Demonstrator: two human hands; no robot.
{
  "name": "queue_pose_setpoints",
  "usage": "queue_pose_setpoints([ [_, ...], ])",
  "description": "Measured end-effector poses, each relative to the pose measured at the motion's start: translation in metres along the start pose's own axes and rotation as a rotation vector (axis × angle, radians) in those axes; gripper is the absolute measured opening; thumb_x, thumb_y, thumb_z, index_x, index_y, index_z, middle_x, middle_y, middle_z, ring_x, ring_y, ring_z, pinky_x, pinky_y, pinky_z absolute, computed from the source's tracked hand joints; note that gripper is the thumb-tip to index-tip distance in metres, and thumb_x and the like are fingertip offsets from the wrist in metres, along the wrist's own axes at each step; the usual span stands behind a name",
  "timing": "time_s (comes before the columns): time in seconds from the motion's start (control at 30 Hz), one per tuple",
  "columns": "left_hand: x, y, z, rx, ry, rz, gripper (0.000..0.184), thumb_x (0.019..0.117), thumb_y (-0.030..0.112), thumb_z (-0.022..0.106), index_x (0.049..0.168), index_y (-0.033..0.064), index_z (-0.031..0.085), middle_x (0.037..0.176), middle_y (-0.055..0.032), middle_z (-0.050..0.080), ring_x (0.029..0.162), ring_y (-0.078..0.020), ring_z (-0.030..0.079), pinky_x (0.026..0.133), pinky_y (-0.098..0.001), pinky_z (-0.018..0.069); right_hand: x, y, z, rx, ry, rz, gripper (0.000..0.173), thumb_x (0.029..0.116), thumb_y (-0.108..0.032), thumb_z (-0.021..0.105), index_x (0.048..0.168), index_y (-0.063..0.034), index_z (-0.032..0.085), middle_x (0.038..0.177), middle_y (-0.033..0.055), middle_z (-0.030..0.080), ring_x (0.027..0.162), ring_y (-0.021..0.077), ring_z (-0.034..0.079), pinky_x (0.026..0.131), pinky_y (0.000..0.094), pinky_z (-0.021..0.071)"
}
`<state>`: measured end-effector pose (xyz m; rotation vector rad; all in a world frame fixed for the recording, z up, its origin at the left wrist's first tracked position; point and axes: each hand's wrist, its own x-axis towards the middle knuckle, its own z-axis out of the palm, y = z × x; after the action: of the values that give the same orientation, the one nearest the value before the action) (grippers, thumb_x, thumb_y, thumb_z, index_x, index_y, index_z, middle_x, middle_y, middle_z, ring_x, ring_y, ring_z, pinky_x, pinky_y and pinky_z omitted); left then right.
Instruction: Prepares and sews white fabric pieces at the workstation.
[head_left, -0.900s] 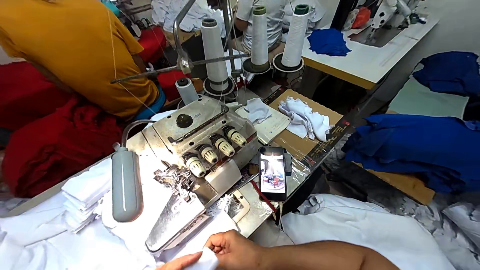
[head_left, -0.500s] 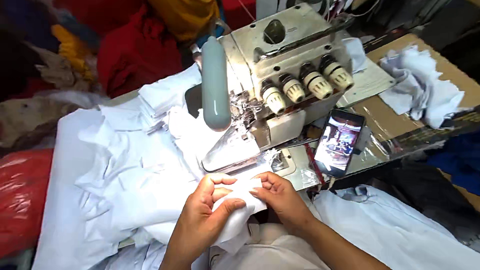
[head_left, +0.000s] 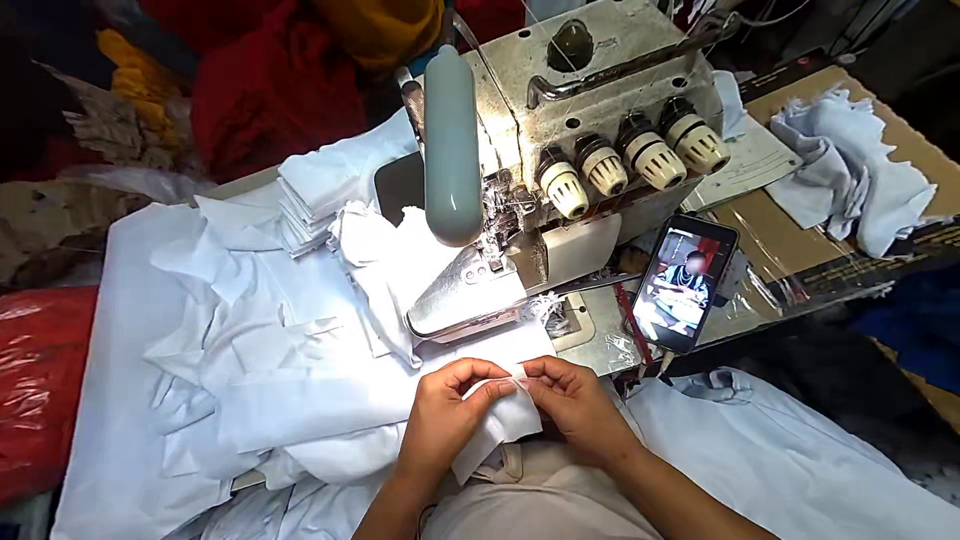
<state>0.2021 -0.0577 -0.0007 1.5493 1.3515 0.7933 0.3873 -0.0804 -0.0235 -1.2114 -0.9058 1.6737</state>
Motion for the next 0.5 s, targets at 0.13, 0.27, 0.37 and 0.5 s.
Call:
queue_pose_setpoints([
  [0.13, -0.007, 0.017, -0.003, -0.359, -0.044, -0.011, 0.007, 0.0830, 0.015, 0.082, 0.088, 0.0123, 0.079, 0.079, 0.0028, 0.074, 0.067, -0.0015, 0.066, 0.063, -0.0166, 0.0550, 0.000, -0.003, 0.000, 0.009, 0.006, 0.029, 0.010, 0.0989, -0.011, 0.063, 0.096, -0.0047, 0.070, 0.075, -0.0034, 0.067, 0.064, 0.0005, 0.060, 0.061, 0.0179, 0.0507],
  [0.27, -0.005, 0.008, 0.004, -0.330, 0.032, 0.030, 0.014, 0.0782, 0.016, 0.086, 0.087, 0.0123, 0.077, 0.076, 0.0036, 0.072, 0.066, -0.0010, 0.064, 0.061, -0.0157, 0.0540, 0.001, -0.007, 0.003, 0.037, 0.021, 0.028, 0.011, 0.1002, -0.010, 0.061, 0.096, -0.0039, 0.069, 0.075, -0.0021, 0.067, 0.063, 0.0014, 0.060, 0.061, 0.0184, 0.0517],
  [0.37, 0.001, -0.011, 0.008, -0.068, 0.123, 0.066, 0.017, 0.0765, 0.021, 0.088, 0.088, 0.0122, 0.078, 0.079, 0.0036, 0.074, 0.068, -0.0042, 0.067, 0.063, -0.0183, 0.0562, 0.003, -0.003, 0.003, 0.036, 0.018, 0.003, 0.014, 0.1004, -0.005, 0.057, 0.098, -0.0018, 0.070, 0.081, 0.0011, 0.070, 0.075, 0.0049, 0.067, 0.072, 0.0228, 0.0567],
  [0.5, 0.002, -0.011, 0.006, 0.033, 0.125, 0.113, 0.012, 0.0793, 0.026, 0.085, 0.084, 0.0163, 0.080, 0.080, 0.0062, 0.073, 0.076, -0.0042, 0.069, 0.070, -0.0193, 0.0588, 0.003, -0.006, 0.004, 0.072, 0.025, 0.055, 0.012, 0.1002, -0.004, 0.058, 0.100, -0.0017, 0.069, 0.080, 0.0015, 0.069, 0.068, 0.0046, 0.064, 0.065, 0.0211, 0.0550],
])
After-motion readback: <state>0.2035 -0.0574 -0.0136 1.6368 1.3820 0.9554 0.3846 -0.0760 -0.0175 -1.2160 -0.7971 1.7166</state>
